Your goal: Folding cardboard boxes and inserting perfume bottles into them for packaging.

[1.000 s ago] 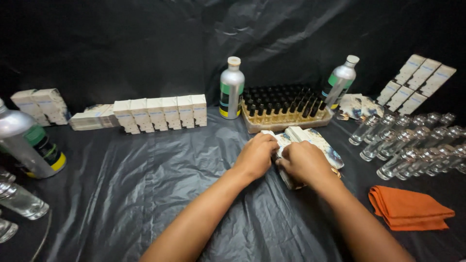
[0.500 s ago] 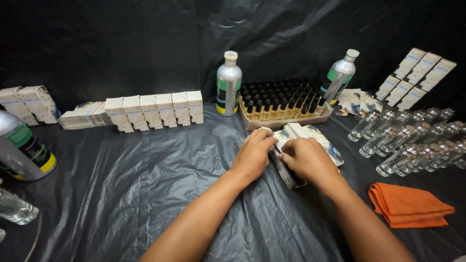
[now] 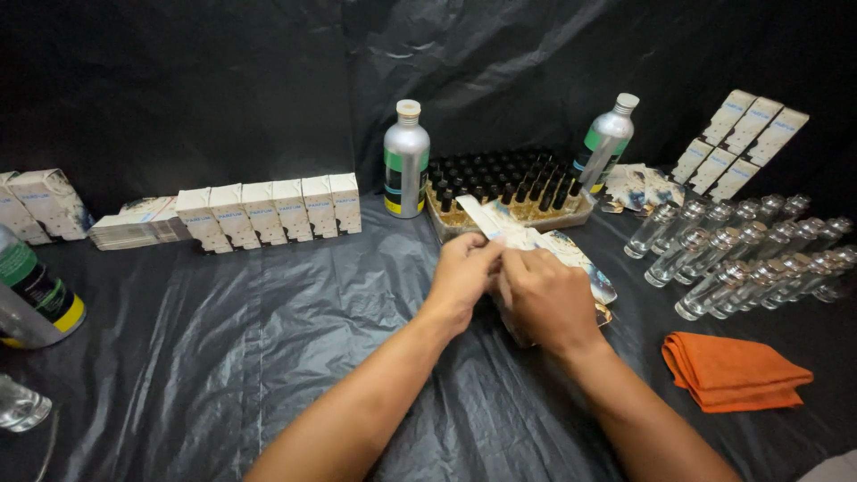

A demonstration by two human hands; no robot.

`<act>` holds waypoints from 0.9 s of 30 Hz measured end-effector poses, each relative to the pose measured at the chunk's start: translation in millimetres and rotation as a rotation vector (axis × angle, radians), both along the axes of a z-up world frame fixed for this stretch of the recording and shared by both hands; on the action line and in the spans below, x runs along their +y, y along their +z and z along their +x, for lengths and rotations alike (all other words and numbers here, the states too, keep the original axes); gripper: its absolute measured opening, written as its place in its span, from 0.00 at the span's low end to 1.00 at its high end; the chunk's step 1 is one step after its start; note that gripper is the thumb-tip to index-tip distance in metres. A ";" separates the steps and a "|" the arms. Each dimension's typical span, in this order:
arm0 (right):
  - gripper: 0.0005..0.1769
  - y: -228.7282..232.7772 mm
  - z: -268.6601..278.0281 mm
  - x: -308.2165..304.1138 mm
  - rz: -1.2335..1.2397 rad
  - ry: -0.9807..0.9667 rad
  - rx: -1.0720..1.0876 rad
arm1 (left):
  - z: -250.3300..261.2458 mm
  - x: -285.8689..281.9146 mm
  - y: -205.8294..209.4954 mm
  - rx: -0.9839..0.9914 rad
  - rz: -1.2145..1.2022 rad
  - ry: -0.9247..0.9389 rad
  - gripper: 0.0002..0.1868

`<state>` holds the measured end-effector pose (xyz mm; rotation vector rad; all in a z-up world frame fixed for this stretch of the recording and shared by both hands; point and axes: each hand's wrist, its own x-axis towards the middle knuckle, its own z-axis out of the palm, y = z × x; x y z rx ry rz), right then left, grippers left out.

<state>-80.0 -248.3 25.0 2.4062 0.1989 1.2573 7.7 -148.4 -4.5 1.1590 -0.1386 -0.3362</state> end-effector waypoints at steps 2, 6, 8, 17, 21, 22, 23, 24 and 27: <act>0.04 16.0 -7.5 10.8 0.089 0.097 -0.007 | 3.7 7.9 4.7 -0.099 0.053 0.050 0.13; 0.05 37.7 0.0 -2.9 0.261 0.246 -0.153 | -0.1 35.5 29.1 -0.352 0.187 0.146 0.09; 0.10 67.2 -6.9 0.3 0.562 0.331 0.004 | 9.6 40.3 27.4 -0.386 0.244 0.155 0.09; 0.28 120.8 10.9 11.6 1.364 0.694 0.834 | -15.6 65.1 63.4 -0.464 0.061 0.017 0.16; 0.25 136.0 11.6 26.9 1.298 0.697 0.868 | -33.5 76.1 82.0 -0.442 -0.222 -0.164 0.24; 0.25 138.2 11.0 26.1 1.298 0.700 0.867 | -35.2 78.5 86.3 -0.444 -0.221 -0.163 0.24; 0.24 140.1 10.5 25.5 1.236 0.706 0.861 | -36.9 81.2 90.3 -0.438 -0.291 -0.205 0.25; 0.24 141.8 10.2 25.1 1.174 0.712 0.853 | -38.5 83.9 94.1 -0.432 -0.361 -0.247 0.25; 0.23 149.0 6.2 24.4 1.097 0.669 0.817 | -30.6 89.9 90.3 -0.464 -0.367 -0.352 0.28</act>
